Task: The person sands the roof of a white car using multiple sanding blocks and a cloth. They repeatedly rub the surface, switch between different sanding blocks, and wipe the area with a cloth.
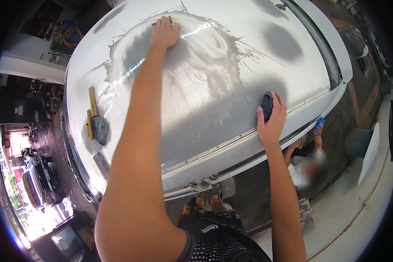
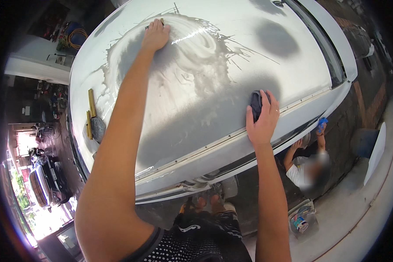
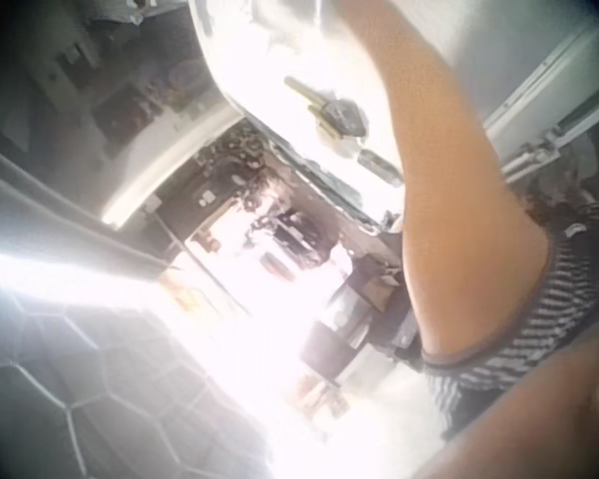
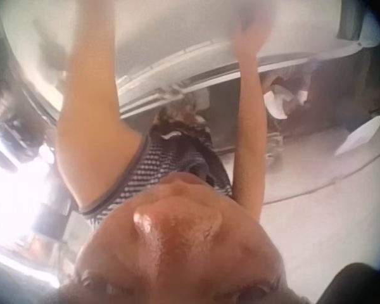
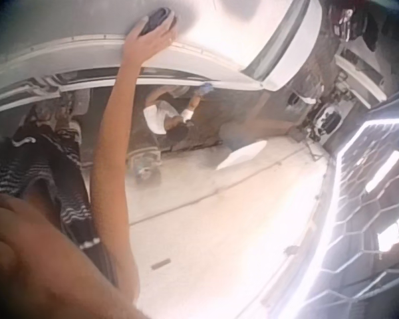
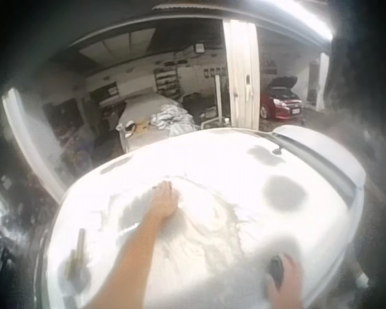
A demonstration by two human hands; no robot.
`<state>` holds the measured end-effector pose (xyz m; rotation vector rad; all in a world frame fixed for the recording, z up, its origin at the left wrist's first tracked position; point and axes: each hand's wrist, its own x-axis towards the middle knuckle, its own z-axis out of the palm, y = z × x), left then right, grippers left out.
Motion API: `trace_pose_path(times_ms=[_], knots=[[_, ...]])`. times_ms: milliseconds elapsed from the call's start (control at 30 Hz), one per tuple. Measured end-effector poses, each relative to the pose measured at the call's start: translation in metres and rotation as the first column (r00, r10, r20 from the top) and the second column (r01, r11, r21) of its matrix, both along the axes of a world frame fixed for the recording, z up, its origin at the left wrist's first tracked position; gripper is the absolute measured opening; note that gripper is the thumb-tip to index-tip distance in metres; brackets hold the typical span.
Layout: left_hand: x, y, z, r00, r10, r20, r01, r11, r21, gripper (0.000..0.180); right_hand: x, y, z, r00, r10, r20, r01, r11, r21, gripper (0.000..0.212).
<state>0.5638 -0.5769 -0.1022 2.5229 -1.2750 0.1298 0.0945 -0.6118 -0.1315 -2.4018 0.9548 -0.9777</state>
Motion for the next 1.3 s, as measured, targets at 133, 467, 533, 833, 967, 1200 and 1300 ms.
trace_pose_path(times_ms=[133,467,533,833,967,1200,1300], knots=[[-0.111,-0.001,-0.04,0.95,-0.3,-0.081,0.301,0.954,0.003,0.051,-0.007,-0.003,-0.007,0.999,-0.042,-0.013,0.042,0.999,0.002,0.062],[-0.088,0.005,-0.025,0.978,-0.208,-0.01,0.208,0.976,0.058,0.057,-0.008,-0.003,-0.006,0.999,-0.032,-0.009,0.032,0.999,-0.011,0.061],[-0.103,-0.01,-0.048,0.909,-0.417,0.009,0.417,0.909,-0.001,0.058,-0.01,-0.01,-0.006,0.999,-0.049,-0.003,0.049,0.998,-0.032,0.061],[-0.099,-0.029,-0.048,0.963,-0.271,-0.01,0.271,0.962,0.017,0.054,-0.02,-0.01,-0.008,0.997,-0.067,-0.027,0.067,0.998,-0.004,0.061],[-0.039,0.019,-0.033,0.981,-0.183,-0.062,0.191,0.969,0.158,0.059,-0.015,-0.005,-0.001,0.999,-0.052,-0.009,0.052,0.999,-0.016,0.06],[-0.16,0.03,-0.048,0.886,-0.463,0.025,0.463,0.886,0.016,0.063,-0.02,-0.01,-0.005,0.997,-0.076,-0.024,0.076,0.997,-0.012,0.06],[-0.096,0.063,-0.05,0.914,-0.388,0.119,0.388,0.921,0.024,0.062,-0.011,-0.005,-0.003,0.999,-0.037,0.013,0.037,0.999,0.003,0.06]])
